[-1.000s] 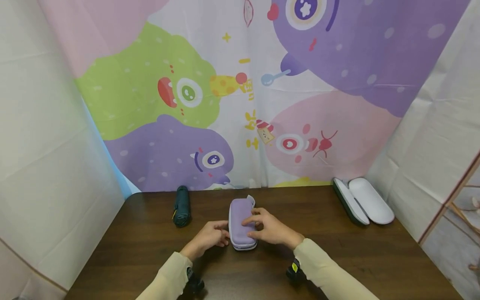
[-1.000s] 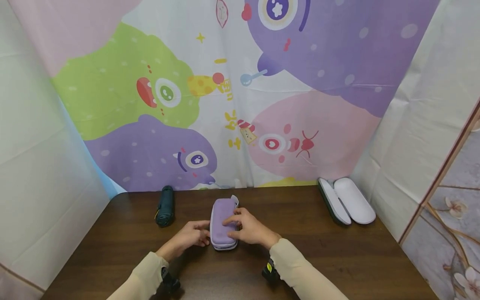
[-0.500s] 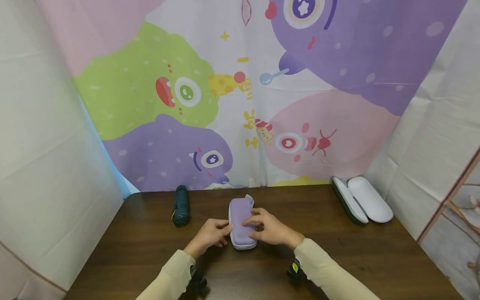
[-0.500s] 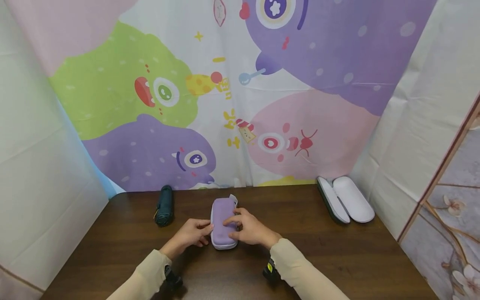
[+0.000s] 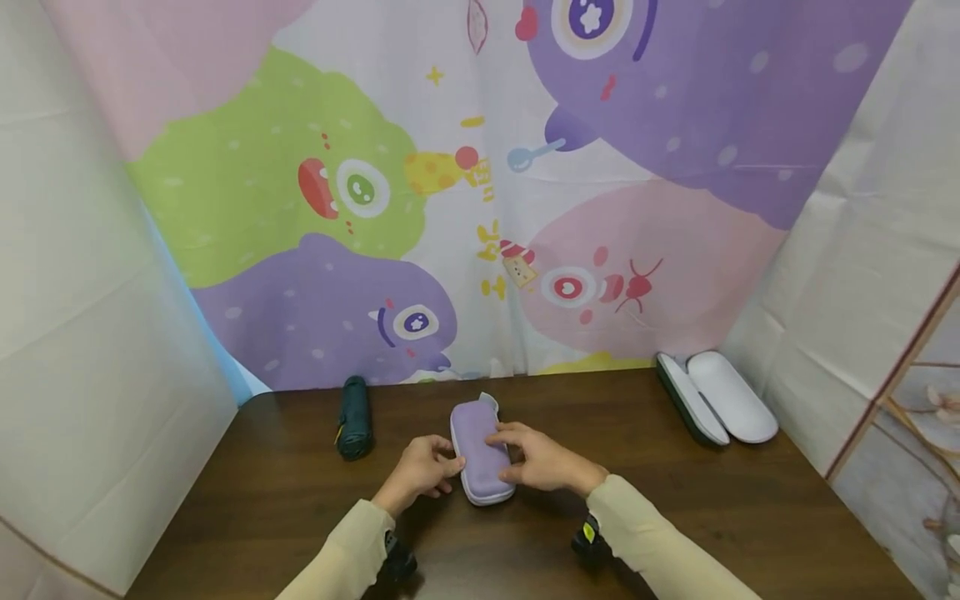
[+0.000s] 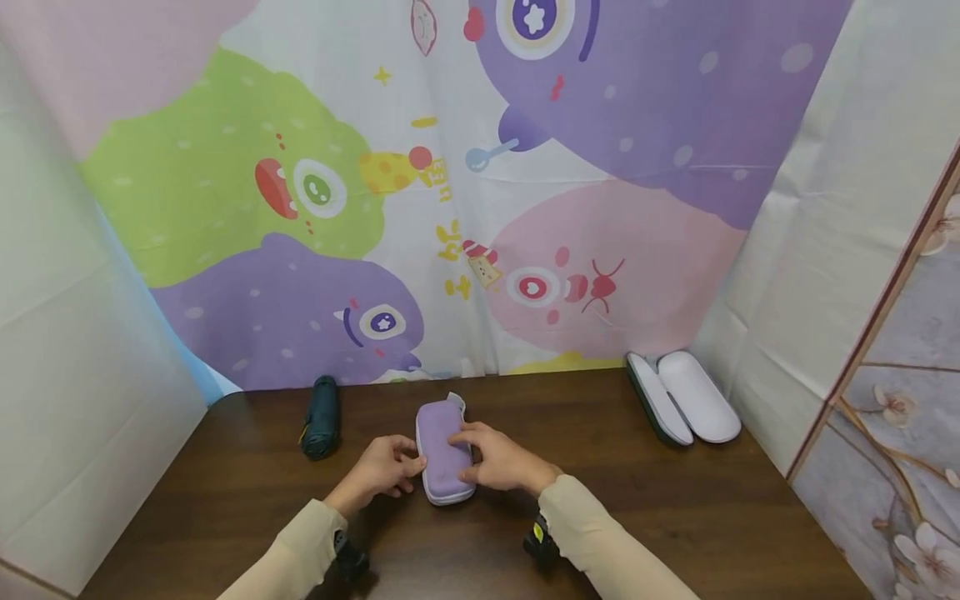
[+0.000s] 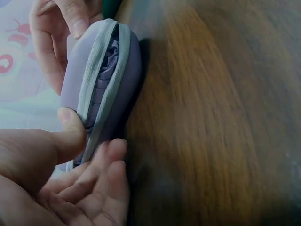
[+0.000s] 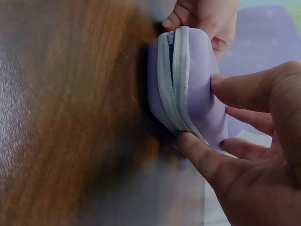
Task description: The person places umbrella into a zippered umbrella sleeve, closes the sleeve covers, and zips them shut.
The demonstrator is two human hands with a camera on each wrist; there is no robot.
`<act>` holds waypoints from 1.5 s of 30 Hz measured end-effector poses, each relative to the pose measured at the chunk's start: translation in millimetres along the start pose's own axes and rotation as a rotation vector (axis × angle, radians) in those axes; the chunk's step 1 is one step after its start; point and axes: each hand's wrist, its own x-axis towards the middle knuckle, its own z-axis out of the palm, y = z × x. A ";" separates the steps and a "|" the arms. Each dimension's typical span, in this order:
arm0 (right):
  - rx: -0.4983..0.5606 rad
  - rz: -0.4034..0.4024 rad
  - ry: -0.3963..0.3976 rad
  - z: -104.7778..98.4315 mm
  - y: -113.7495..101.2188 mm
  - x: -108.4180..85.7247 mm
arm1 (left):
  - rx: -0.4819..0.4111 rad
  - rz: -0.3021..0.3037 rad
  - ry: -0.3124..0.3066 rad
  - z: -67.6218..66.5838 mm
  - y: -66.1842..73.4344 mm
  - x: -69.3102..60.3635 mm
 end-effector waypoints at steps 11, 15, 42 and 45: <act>0.036 -0.023 -0.011 0.3 -1.7 -5.8 | 0.144 0.246 0.035 -12.3 7.7 8.4; 0.046 -0.030 -0.011 0.8 -4.7 -6.7 | 0.152 0.226 -0.011 -18.4 19.8 8.9; 0.102 -0.033 0.035 -2.9 15.3 -13.9 | 0.532 0.206 -0.135 -9.8 55.0 16.7; 0.074 -0.011 0.048 -4.1 18.1 -12.8 | 0.526 0.195 -0.142 -8.8 53.7 17.5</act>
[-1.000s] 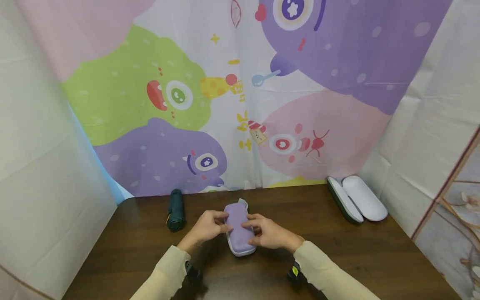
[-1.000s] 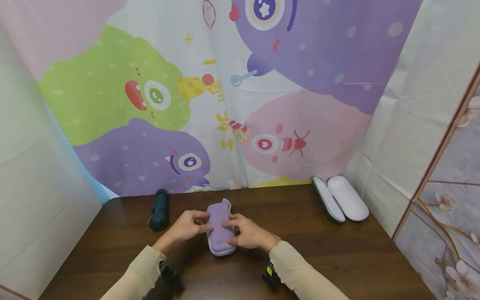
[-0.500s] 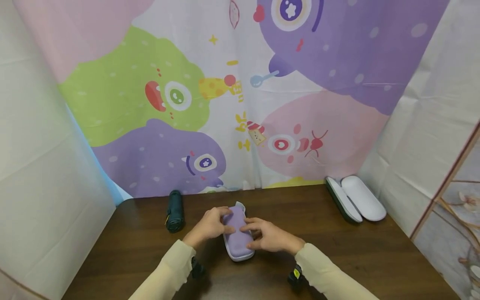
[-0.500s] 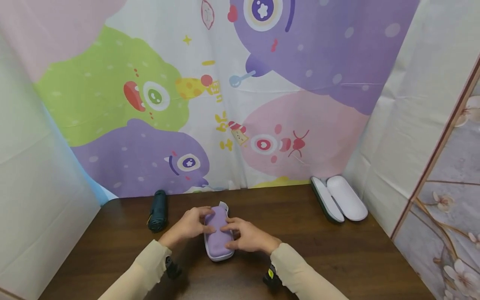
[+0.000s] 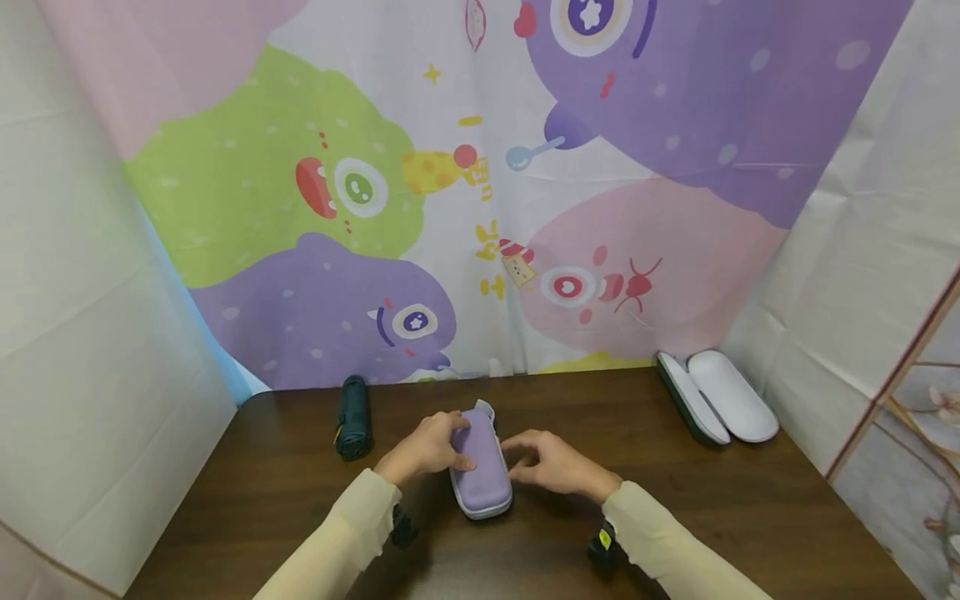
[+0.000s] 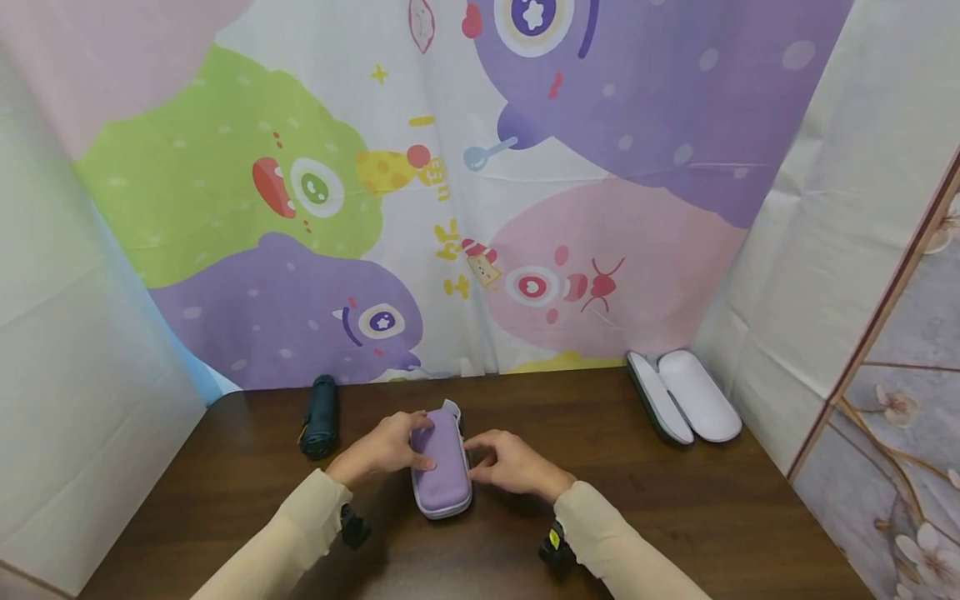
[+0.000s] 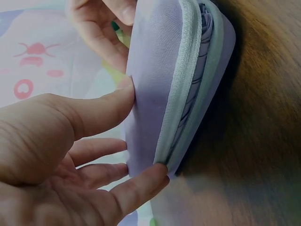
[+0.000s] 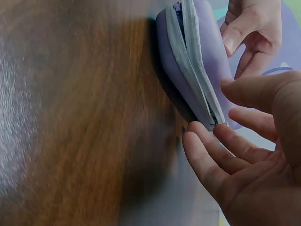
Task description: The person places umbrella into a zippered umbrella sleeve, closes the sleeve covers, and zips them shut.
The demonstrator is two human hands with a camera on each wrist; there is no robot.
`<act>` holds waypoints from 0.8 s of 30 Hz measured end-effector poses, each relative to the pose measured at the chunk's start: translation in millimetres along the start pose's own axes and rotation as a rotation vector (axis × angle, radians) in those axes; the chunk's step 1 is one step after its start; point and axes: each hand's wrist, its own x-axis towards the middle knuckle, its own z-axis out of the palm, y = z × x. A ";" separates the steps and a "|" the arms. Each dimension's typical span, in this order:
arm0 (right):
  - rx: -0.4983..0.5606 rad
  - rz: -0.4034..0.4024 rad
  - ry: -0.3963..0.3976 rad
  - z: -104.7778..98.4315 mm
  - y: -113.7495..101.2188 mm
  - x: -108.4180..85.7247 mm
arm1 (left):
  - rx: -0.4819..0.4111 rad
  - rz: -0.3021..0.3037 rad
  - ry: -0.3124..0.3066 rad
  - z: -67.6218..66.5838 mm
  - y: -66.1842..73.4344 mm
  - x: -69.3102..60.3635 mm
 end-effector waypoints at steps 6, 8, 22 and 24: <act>-0.049 0.018 0.003 -6.0 1.8 6.7 | -0.018 -0.003 -0.023 1.3 -1.8 2.0; -0.074 0.021 0.002 -7.6 1.6 10.5 | -0.028 0.006 -0.036 0.8 -2.7 2.3; -0.287 0.071 0.067 -8.2 4.7 35.2 | 0.080 0.052 -0.149 -5.0 -3.7 7.0; -0.289 0.068 0.069 -5.9 6.7 37.3 | 0.135 0.062 -0.176 -4.9 -1.6 6.1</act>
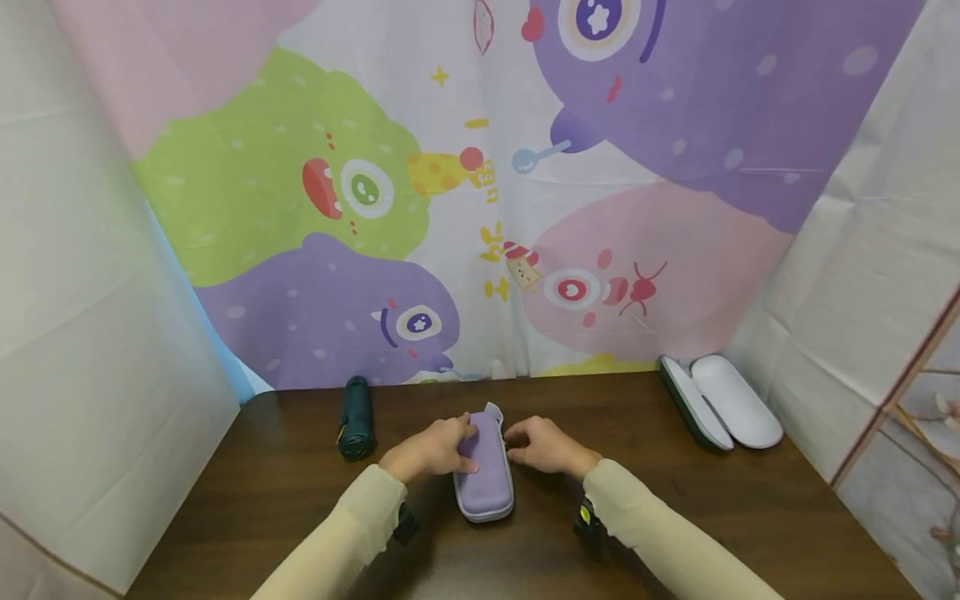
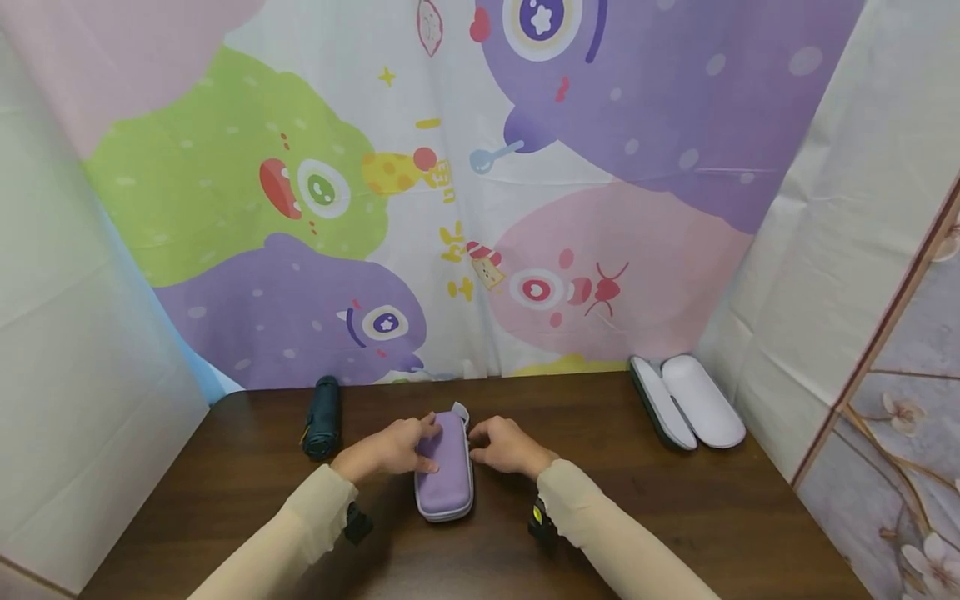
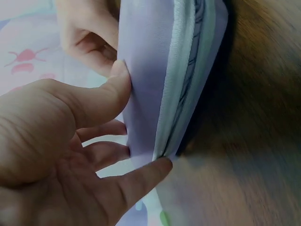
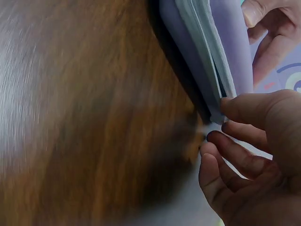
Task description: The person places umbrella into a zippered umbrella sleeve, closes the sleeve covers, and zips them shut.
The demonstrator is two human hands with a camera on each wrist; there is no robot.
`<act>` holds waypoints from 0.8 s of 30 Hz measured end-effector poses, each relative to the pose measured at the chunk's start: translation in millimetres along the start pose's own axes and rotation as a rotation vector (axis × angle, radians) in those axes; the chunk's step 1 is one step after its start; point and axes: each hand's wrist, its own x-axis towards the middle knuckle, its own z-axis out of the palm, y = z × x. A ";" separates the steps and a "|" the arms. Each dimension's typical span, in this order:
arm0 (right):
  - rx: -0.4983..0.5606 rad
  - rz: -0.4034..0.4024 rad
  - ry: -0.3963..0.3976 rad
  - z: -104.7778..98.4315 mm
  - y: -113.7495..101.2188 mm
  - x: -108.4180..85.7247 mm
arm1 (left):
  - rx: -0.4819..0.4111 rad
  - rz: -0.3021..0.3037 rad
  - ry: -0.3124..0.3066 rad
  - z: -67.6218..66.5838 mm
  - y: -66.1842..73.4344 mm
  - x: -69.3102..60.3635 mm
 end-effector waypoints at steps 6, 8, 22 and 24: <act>0.014 0.019 0.047 7.9 1.7 4.6 | 0.104 -0.002 -0.008 1.8 5.3 -2.0; 0.030 0.027 0.055 9.3 2.3 5.4 | 0.131 -0.008 -0.001 2.9 7.3 -2.1; 0.163 -0.002 0.058 15.9 5.5 1.8 | 0.320 0.072 0.059 7.2 18.2 2.6; 0.163 -0.002 0.048 15.2 5.0 2.0 | 0.329 0.079 0.054 7.0 18.5 3.0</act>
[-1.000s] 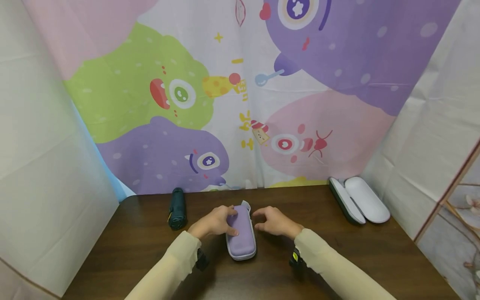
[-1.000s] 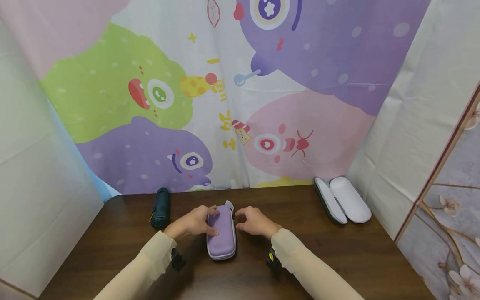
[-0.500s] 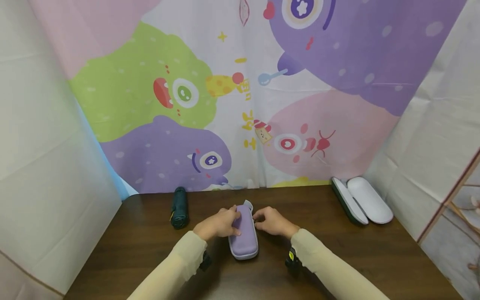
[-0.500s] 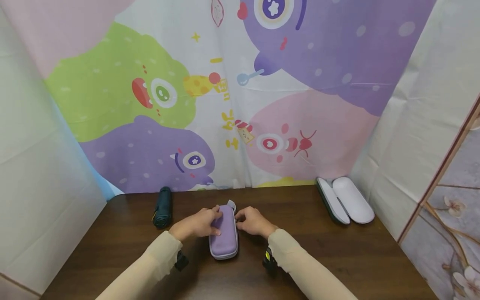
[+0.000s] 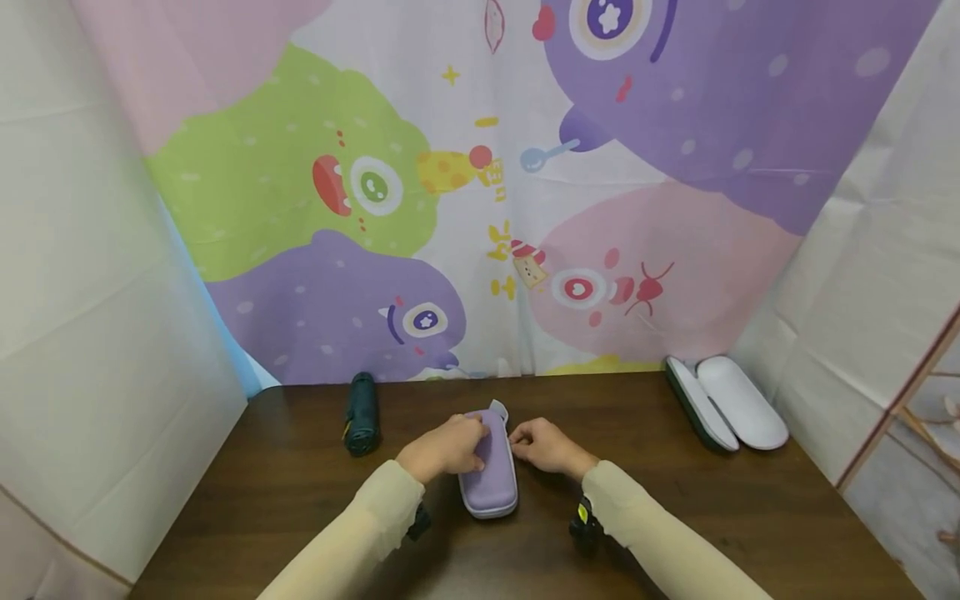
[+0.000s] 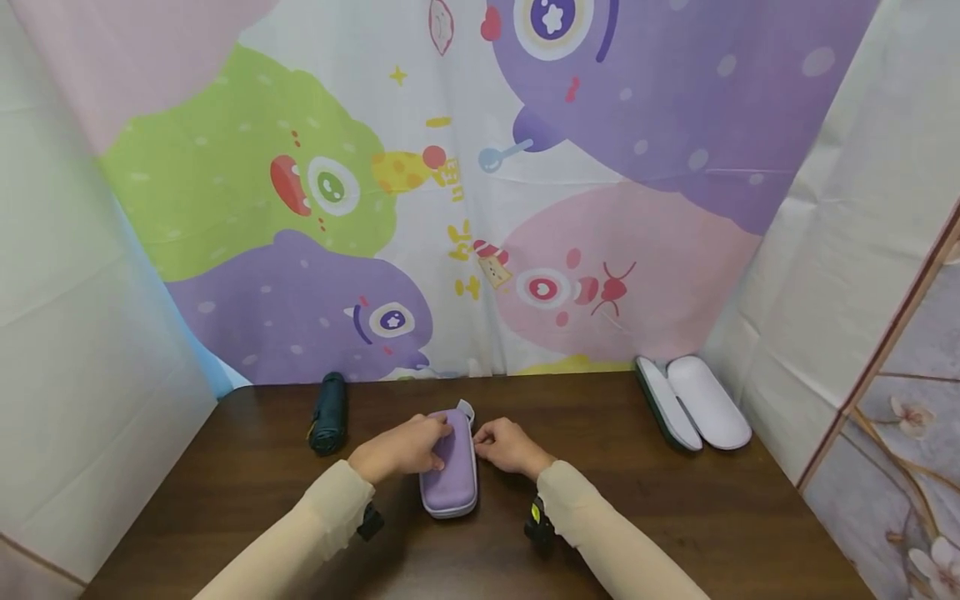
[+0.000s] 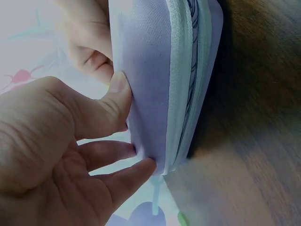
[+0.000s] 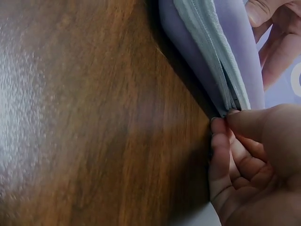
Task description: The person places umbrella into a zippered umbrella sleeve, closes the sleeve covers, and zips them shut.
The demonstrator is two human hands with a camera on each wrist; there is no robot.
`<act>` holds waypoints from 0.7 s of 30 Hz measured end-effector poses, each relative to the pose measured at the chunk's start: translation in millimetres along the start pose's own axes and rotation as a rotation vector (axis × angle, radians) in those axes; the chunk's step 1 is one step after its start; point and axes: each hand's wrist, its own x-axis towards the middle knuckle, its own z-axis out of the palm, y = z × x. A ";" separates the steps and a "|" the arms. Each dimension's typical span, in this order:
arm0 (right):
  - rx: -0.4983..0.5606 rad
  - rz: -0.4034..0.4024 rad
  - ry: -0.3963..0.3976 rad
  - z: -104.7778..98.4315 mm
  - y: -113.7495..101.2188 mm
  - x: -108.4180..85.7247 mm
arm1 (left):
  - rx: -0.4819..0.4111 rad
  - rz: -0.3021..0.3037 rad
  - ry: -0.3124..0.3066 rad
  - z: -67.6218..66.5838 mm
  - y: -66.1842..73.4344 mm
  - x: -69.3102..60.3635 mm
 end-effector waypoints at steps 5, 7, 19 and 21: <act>0.073 0.087 0.010 0.0 0.9 0.5 | -0.003 0.000 -0.027 0.6 2.0 2.1; 0.123 0.134 0.026 0.6 1.6 0.8 | -0.005 -0.005 -0.033 0.6 3.0 2.8; 0.136 0.148 0.051 5.1 -0.7 0.2 | 0.008 -0.056 -0.055 -3.6 7.0 4.4; 0.130 0.136 0.051 6.2 0.7 -1.1 | 0.010 -0.059 -0.055 -3.8 8.2 3.9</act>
